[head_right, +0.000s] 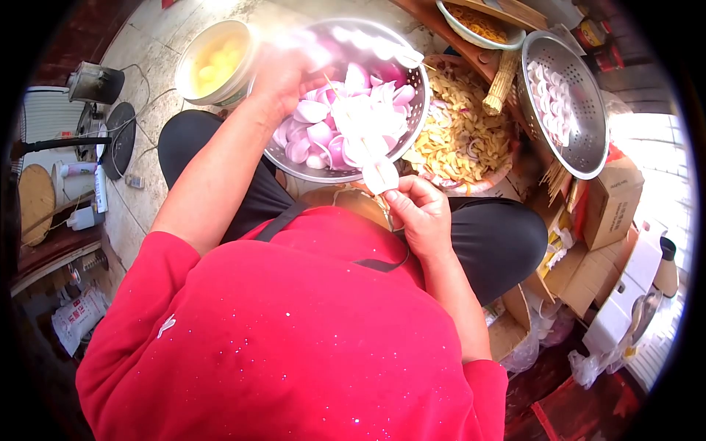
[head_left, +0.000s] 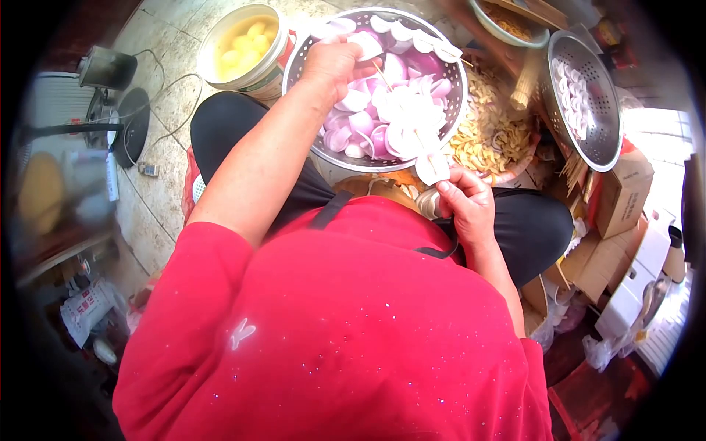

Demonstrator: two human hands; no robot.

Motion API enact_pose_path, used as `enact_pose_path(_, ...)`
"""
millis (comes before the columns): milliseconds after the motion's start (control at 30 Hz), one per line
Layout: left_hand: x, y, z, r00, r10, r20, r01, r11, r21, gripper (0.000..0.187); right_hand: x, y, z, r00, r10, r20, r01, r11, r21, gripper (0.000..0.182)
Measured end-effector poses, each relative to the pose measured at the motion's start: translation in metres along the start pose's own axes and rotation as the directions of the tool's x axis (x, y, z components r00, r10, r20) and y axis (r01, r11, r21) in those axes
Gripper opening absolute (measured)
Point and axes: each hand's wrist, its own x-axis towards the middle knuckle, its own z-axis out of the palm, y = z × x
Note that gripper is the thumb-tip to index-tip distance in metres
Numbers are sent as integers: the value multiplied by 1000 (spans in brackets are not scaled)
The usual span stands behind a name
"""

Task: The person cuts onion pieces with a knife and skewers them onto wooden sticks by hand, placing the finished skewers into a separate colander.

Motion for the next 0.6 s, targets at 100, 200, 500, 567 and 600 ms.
enact_pose_path(100,-4,-3,5,999,36,22,-38,995,91,29,-1,2,-1,1000,25,14,-25,1000,15,8)
enact_pose_path(200,-9,-6,10,1000,-6,23,4,999,53,31,-2,6,2,999,54,-6,-54,998,-24,8)
enact_pose_path(500,-12,-15,13,994,55,91,-67,989,130,39,-1,12,6,999,35,6,-35,999,15,8)
enact_pose_path(567,-17,-14,16,992,52,111,-65,992,111,40,1,12,6,1000,15,-6,-15,1000,-15,9)
enact_pose_path(600,-20,-13,18,990,52,130,-64,994,91,42,1,12,6,1000,16,-7,-16,1000,-15,9)
